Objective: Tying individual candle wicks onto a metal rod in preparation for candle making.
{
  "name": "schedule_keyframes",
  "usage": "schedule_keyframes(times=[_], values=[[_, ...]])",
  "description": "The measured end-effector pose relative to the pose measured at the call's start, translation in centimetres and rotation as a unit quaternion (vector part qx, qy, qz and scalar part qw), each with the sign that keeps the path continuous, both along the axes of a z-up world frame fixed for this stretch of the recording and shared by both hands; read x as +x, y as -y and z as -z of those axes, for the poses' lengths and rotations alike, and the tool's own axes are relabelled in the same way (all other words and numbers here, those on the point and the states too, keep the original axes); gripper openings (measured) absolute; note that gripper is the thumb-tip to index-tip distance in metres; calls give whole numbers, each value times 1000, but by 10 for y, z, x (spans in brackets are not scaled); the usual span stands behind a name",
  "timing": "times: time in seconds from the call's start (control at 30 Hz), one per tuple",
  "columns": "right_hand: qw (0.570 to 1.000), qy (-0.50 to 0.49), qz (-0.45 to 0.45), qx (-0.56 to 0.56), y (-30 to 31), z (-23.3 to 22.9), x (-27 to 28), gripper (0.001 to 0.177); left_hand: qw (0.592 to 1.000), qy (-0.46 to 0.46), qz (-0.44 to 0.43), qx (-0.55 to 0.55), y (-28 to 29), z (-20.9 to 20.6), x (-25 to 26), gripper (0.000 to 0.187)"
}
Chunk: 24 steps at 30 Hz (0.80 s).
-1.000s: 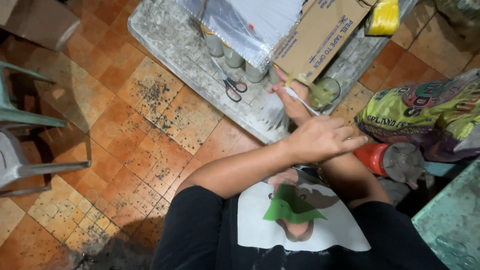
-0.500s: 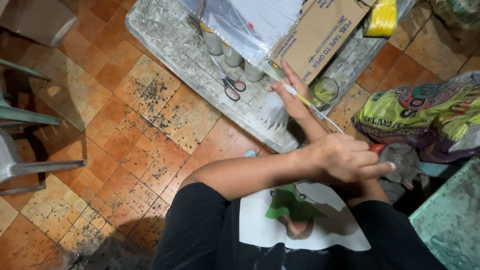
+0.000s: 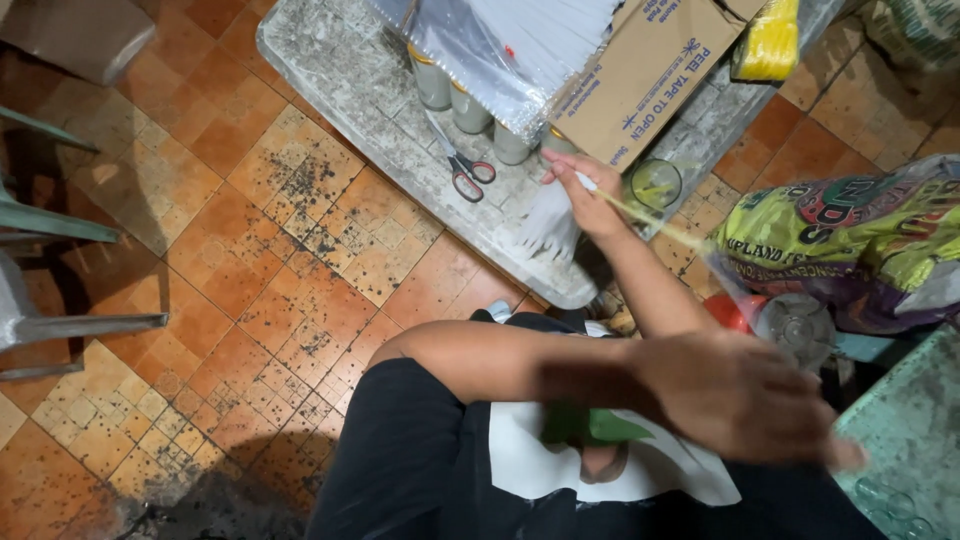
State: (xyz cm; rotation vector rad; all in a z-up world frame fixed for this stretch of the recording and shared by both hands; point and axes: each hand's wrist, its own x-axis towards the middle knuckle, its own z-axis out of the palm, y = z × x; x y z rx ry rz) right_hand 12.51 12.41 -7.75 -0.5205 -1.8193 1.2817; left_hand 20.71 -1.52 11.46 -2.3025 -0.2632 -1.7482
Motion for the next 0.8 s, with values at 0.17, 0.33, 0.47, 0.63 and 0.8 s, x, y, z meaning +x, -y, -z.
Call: schedule_keyframes(times=[0.17,0.33,0.47,0.63,0.8], values=[[1000,-11,-1,-14,15,-32,2,23,991,38,-92,-88,-12,-35,-104,24],[1000,6,-6,-12,15,-33,8,31,507,418,-240,-715,-26,39,-223,73],[999,-18,-22,-35,18,-36,9,43,532,155,-332,-763,-3,172,-259,52],[999,-25,-32,-29,17,-40,10,52,619,33,-347,-704,-26,309,-264,39],[998,-12,-42,-37,18,-43,14,56,635,-82,-456,-618,-42,301,-252,33]])
